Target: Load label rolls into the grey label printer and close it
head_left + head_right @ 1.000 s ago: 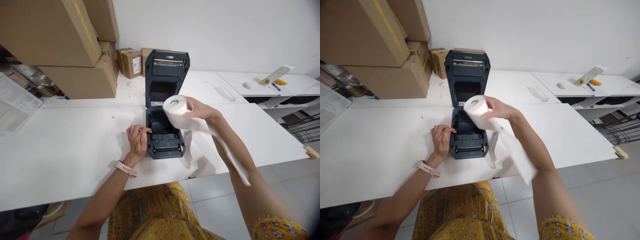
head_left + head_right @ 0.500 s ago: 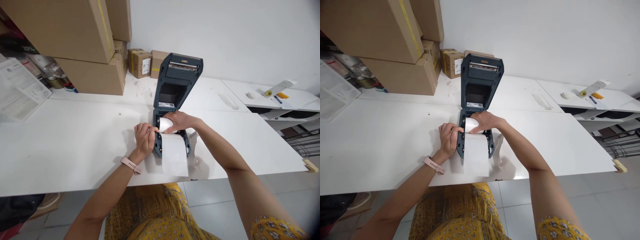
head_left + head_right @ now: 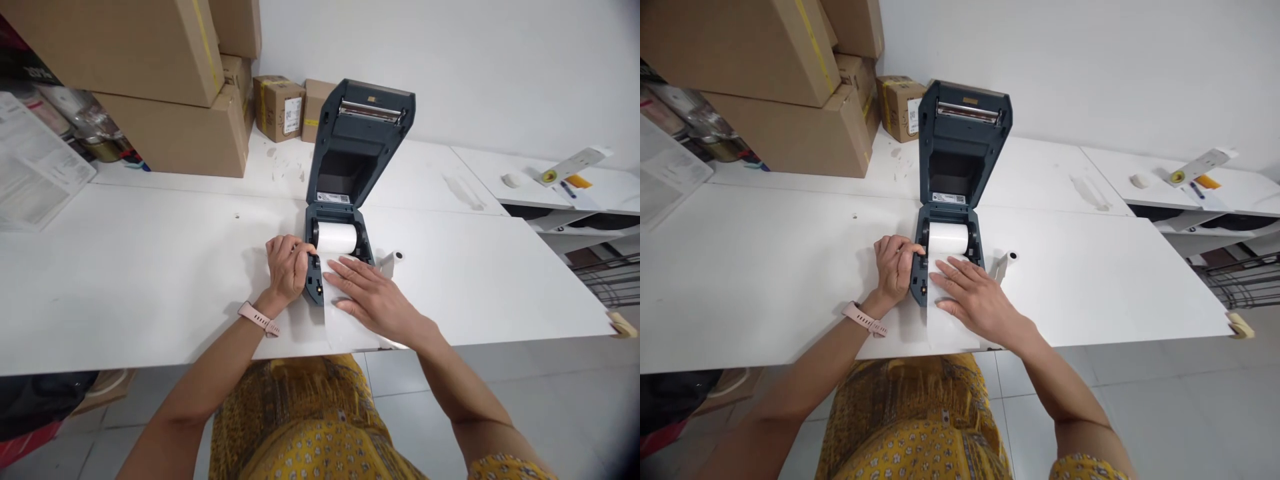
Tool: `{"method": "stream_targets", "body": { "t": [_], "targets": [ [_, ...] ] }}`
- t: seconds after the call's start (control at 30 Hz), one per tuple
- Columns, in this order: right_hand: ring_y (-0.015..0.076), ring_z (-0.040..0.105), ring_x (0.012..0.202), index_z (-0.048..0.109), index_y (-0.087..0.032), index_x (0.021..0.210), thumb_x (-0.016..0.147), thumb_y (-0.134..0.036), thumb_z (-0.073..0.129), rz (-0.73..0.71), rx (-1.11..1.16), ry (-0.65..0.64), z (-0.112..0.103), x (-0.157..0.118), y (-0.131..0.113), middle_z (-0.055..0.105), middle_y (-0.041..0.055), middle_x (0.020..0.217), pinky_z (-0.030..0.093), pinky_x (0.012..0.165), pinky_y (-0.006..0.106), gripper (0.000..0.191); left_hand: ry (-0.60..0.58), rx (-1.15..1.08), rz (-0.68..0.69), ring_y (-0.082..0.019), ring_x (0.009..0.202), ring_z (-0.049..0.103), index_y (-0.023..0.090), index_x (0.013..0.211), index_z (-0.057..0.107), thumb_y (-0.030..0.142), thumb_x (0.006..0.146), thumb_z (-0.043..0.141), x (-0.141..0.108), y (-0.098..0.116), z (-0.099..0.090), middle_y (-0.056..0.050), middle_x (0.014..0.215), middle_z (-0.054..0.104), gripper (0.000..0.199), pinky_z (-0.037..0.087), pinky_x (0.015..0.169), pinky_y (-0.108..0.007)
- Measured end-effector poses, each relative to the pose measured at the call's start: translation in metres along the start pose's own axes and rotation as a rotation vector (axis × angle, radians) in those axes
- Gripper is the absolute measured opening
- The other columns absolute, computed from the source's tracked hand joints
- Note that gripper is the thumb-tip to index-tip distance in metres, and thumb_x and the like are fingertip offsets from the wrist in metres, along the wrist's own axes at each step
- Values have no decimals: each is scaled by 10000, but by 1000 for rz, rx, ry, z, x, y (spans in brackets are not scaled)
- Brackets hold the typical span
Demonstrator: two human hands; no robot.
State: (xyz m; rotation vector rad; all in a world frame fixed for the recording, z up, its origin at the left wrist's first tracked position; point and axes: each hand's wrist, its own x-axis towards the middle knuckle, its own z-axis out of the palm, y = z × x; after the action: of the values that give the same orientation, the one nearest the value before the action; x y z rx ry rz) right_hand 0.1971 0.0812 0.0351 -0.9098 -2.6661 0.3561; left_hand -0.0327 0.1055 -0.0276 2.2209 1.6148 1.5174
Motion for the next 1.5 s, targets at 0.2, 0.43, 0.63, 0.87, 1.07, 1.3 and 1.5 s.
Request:
{"method": "stream_targets", "body": {
  "t": [0.2, 0.43, 0.63, 0.87, 1.07, 1.3, 1.5],
  "targets": [
    [311, 385, 1568, 325, -310, 1648, 1055, -498, 505, 5, -111, 73, 24, -7, -9, 441, 61, 1655, 460, 1215, 601, 648, -23, -29, 1, -247, 887, 524, 230, 908, 708, 339, 1084, 237, 1, 0, -1, -80, 925, 624, 515, 348, 880, -441],
    [311, 378, 1571, 210, -348, 1676, 1047, -511, 514, 15, -110, 99, 29, -5, -11, 421, 56, 1667, 445, 1222, 609, 716, -75, -33, -54, -250, 913, 549, 233, 922, 717, 351, 1068, 298, 2, -1, -3, -80, 942, 621, 460, 375, 899, -423],
    [280, 346, 1588, 126, -380, 1681, 1050, -496, 524, -3, -106, 93, 25, -11, -9, 391, 45, 1684, 450, 1224, 587, 755, -90, -49, -60, -250, 911, 567, 239, 930, 725, 374, 1065, 318, 2, -3, -3, -78, 932, 621, 450, 387, 901, -423],
    [276, 313, 1601, 139, -371, 1680, 1044, -519, 527, 10, -87, 92, 27, -13, -14, 386, 45, 1688, 420, 1244, 590, 759, -72, -73, -47, -248, 896, 569, 234, 935, 719, 383, 1069, 330, 1, -2, -3, -75, 918, 627, 438, 393, 890, -428],
    [290, 407, 1559, 332, -428, 1627, 1027, -520, 565, -3, 118, 49, -2, -13, -8, 414, 15, 1681, 438, 1229, 589, 650, -132, -86, -79, -249, 919, 591, 238, 967, 716, 418, 1067, 332, 1, -7, -4, -73, 913, 633, 436, 414, 926, -435],
    [307, 343, 1584, 493, -373, 1521, 1024, -682, 430, 91, 176, 691, -94, 93, 80, 514, 9, 1606, 347, 1263, 569, 588, -119, -26, -123, -276, 1050, 614, 214, 994, 717, 372, 1009, 505, 3, 16, -16, -98, 1046, 653, 265, 463, 959, -450],
    [297, 618, 1295, 710, -336, 1122, 955, -824, 356, 162, 326, 778, -132, 168, 114, 716, 53, 1304, 482, 1139, 497, 626, -72, -81, 72, -273, 1196, 618, 197, 1147, 669, 309, 1014, 530, -28, 66, -41, -130, 1269, 664, 223, 474, 1047, -454]
  ]
}}
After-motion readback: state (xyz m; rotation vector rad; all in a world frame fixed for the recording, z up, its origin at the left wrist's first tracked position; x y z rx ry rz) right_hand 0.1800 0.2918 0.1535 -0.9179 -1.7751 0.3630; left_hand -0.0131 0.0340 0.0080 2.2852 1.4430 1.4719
